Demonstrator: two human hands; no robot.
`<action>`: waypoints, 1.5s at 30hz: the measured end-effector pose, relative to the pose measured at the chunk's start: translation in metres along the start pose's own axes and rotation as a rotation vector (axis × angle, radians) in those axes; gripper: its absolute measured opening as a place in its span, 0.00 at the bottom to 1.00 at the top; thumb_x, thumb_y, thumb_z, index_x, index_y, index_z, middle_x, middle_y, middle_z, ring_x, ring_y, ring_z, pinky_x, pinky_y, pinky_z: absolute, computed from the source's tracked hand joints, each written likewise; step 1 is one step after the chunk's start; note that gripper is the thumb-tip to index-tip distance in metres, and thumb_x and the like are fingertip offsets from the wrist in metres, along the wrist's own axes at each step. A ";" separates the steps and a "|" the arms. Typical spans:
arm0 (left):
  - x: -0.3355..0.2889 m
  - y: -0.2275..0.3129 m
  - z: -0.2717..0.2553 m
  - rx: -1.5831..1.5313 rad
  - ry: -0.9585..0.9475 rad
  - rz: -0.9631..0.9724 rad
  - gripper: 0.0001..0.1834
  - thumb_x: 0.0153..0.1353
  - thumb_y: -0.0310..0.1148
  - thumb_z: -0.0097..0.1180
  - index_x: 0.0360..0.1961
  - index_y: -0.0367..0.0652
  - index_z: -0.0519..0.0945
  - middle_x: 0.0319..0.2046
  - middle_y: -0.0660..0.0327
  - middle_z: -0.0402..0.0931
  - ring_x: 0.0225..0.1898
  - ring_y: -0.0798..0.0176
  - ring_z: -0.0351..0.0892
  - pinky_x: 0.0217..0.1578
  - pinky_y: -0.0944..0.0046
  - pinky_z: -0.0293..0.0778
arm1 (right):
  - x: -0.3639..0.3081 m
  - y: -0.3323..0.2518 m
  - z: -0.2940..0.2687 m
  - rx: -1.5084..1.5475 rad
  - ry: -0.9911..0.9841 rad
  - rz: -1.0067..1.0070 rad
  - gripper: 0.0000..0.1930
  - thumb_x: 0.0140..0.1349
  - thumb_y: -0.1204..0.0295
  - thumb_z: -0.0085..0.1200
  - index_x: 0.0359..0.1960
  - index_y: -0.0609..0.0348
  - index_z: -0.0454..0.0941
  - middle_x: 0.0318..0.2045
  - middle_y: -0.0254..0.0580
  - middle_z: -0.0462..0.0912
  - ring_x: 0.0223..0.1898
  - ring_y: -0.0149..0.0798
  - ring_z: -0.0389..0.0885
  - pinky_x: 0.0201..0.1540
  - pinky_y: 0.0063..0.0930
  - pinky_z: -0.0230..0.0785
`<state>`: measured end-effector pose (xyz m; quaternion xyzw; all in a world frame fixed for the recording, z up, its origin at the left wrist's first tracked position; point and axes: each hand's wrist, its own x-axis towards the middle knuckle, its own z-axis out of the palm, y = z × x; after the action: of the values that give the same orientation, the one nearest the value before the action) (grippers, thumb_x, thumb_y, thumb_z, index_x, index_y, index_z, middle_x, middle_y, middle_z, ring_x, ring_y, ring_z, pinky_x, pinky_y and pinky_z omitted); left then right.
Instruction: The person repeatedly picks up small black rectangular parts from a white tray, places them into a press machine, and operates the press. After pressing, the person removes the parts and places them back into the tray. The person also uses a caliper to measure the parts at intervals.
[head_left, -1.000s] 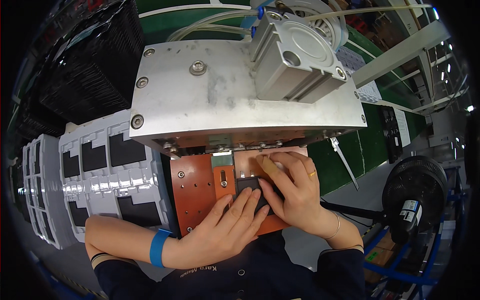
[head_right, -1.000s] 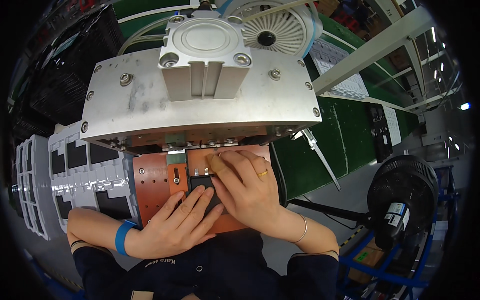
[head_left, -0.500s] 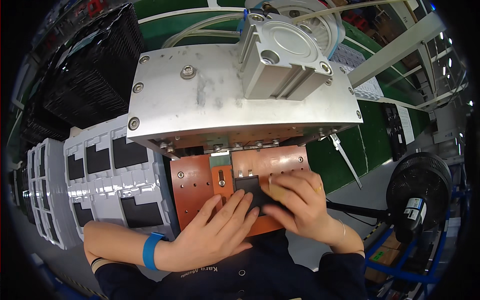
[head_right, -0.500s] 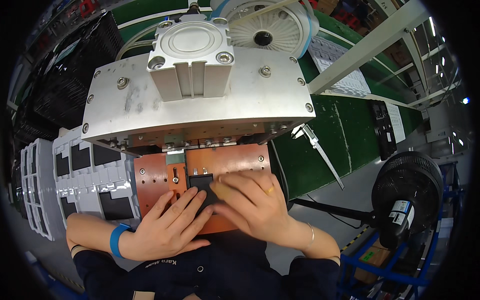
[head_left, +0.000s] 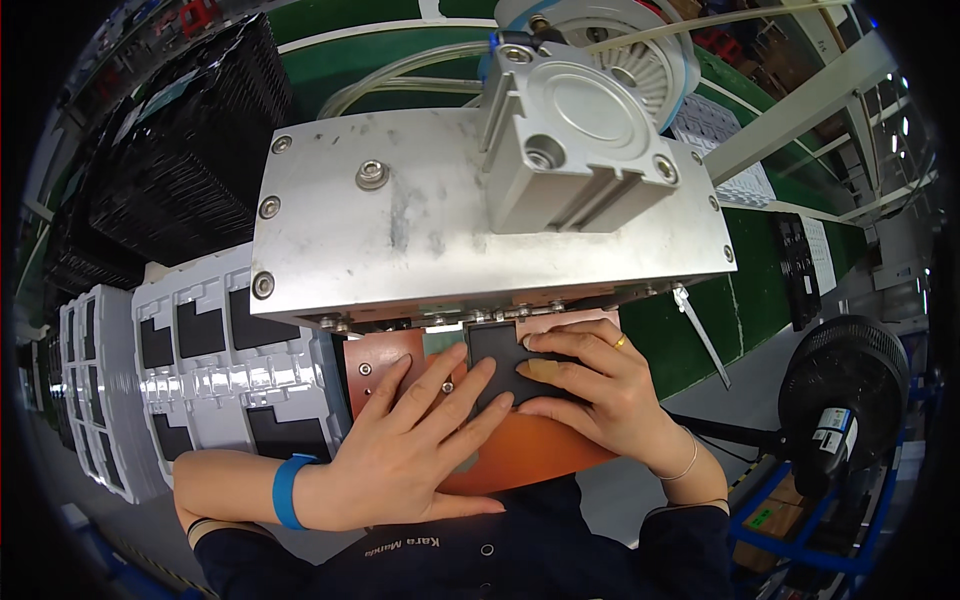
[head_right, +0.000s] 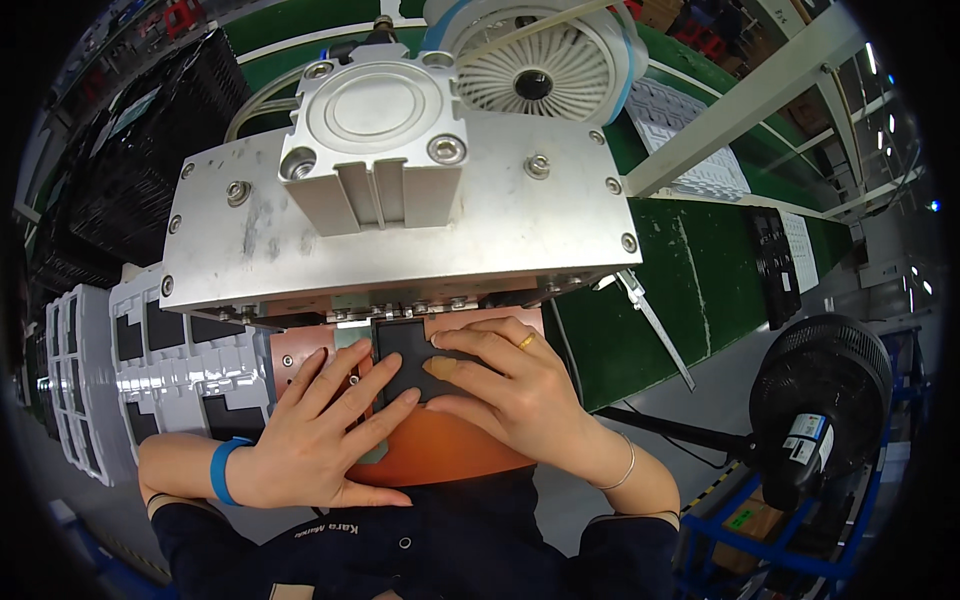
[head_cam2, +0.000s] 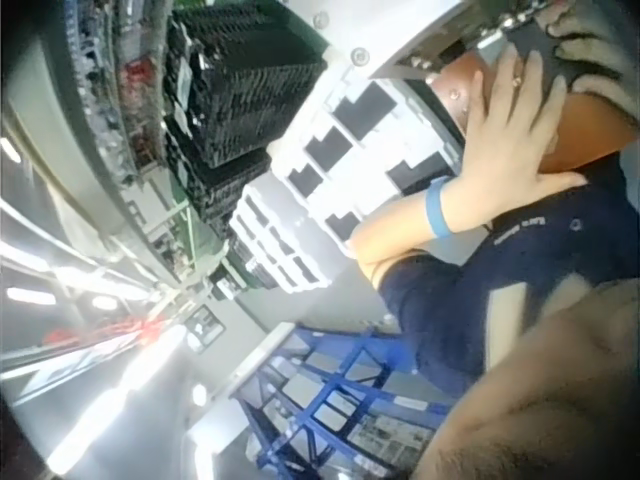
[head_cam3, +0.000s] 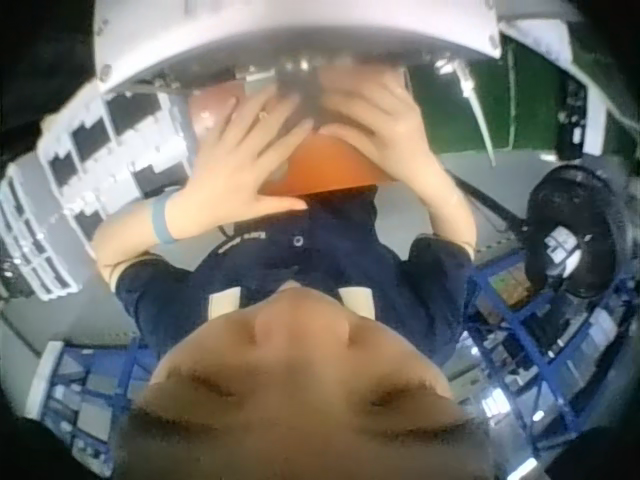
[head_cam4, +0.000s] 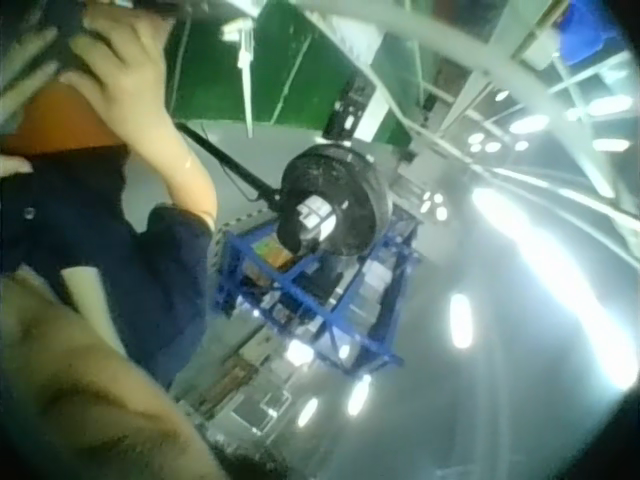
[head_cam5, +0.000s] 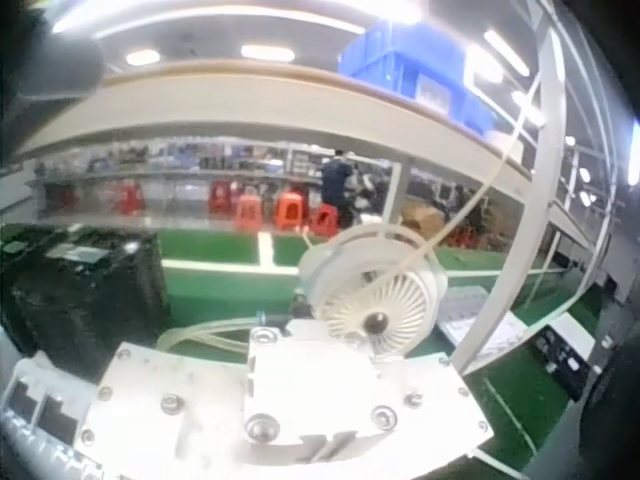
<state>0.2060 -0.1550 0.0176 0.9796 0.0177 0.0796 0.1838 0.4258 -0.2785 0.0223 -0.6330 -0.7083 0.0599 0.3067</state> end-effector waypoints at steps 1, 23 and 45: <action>0.000 -0.001 0.001 -0.002 0.005 0.002 0.48 0.50 0.73 0.56 0.63 0.48 0.72 0.66 0.48 0.63 0.67 0.40 0.59 0.64 0.36 0.54 | 0.001 0.000 0.000 0.007 -0.004 0.000 0.17 0.45 0.66 0.70 0.38 0.56 0.84 0.45 0.38 0.82 0.46 0.43 0.76 0.48 0.34 0.72; 0.001 -0.003 0.002 -0.054 0.007 -0.034 0.42 0.53 0.70 0.55 0.60 0.51 0.76 0.63 0.52 0.68 0.65 0.45 0.63 0.64 0.40 0.56 | -0.001 0.007 0.001 0.091 -0.060 0.066 0.16 0.47 0.63 0.71 0.37 0.53 0.84 0.40 0.34 0.83 0.39 0.35 0.80 0.45 0.28 0.68; -0.002 -0.002 0.005 -0.038 -0.025 -0.035 0.42 0.53 0.70 0.55 0.61 0.53 0.76 0.65 0.52 0.67 0.68 0.42 0.58 0.65 0.38 0.51 | 0.002 0.007 -0.003 0.167 -0.097 0.110 0.19 0.39 0.65 0.76 0.34 0.60 0.86 0.37 0.41 0.85 0.41 0.43 0.84 0.44 0.32 0.76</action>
<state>0.2044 -0.1547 0.0123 0.9764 0.0308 0.0645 0.2038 0.4331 -0.2760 0.0220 -0.6394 -0.6791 0.1659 0.3200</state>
